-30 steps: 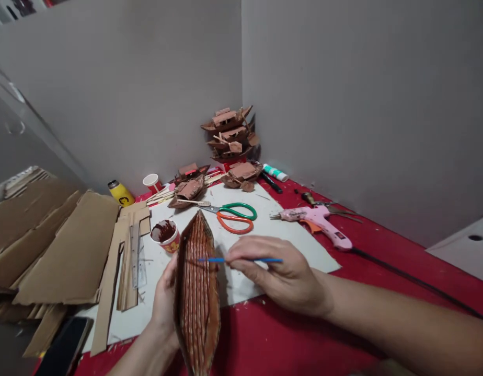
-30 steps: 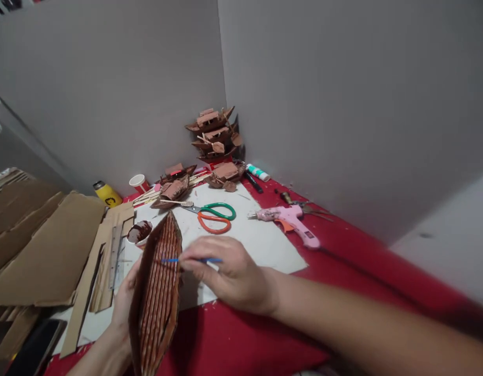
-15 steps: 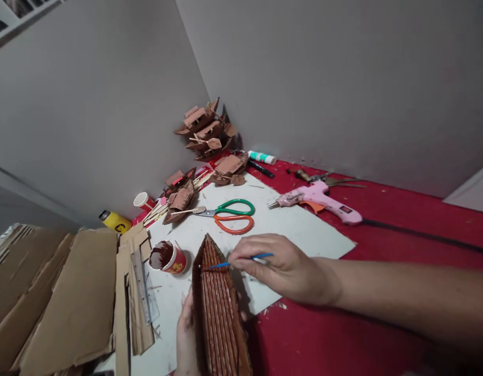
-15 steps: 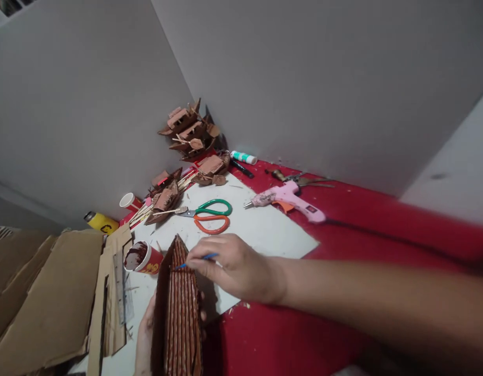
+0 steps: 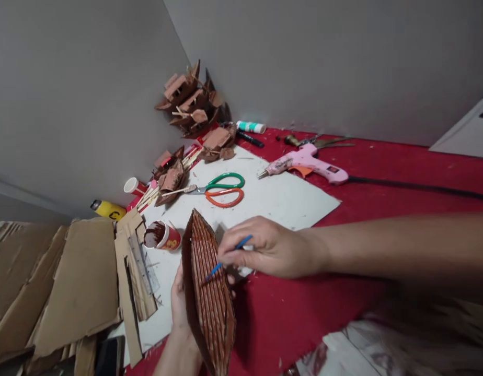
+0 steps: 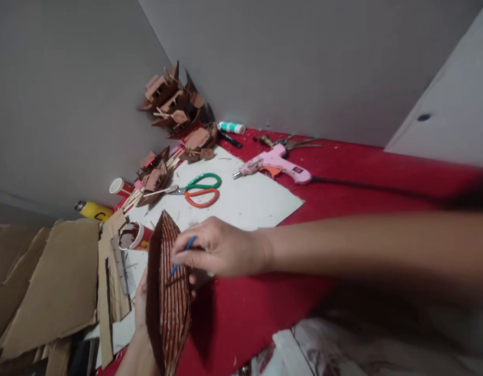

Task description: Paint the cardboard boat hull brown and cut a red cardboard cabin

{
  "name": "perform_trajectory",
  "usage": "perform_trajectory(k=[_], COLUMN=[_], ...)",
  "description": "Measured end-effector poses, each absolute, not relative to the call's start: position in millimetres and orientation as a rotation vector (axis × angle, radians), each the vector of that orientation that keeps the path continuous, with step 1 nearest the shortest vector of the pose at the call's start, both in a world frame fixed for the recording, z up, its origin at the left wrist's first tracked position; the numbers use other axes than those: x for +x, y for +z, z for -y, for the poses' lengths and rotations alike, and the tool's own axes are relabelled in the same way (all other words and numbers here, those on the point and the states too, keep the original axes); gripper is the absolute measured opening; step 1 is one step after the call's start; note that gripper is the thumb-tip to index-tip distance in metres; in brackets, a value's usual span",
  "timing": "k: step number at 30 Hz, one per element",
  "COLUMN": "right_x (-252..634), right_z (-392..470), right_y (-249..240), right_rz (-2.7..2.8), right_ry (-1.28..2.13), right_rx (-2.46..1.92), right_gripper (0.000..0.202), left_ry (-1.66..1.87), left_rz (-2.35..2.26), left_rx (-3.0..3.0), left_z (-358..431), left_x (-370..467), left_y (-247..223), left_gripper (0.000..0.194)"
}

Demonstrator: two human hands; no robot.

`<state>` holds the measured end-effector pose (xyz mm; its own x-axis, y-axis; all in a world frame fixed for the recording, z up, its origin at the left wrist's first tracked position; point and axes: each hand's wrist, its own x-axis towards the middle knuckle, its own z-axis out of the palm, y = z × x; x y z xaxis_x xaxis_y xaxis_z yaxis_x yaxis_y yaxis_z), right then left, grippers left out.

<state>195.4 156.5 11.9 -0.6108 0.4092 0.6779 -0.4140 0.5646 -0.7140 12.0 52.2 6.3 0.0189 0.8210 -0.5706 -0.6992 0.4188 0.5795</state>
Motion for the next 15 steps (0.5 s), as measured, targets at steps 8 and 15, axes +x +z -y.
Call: perform_trajectory(k=[8,15], right_x=[193.9,193.1], right_z=[-144.4,-146.4], right_y=[16.9,15.1], right_rz=[1.878,1.916], right_ry=[1.279,1.113], right_rx=[0.147,0.104], right_gripper=[0.012,0.012], left_ry=[1.248,1.192], left_rz=[-1.033,-1.045], left_rx=[0.095,0.108], left_z=[-58.4,-56.2], left_x=[17.8,16.2], left_y=[13.0,7.5], left_gripper=[0.031,0.032])
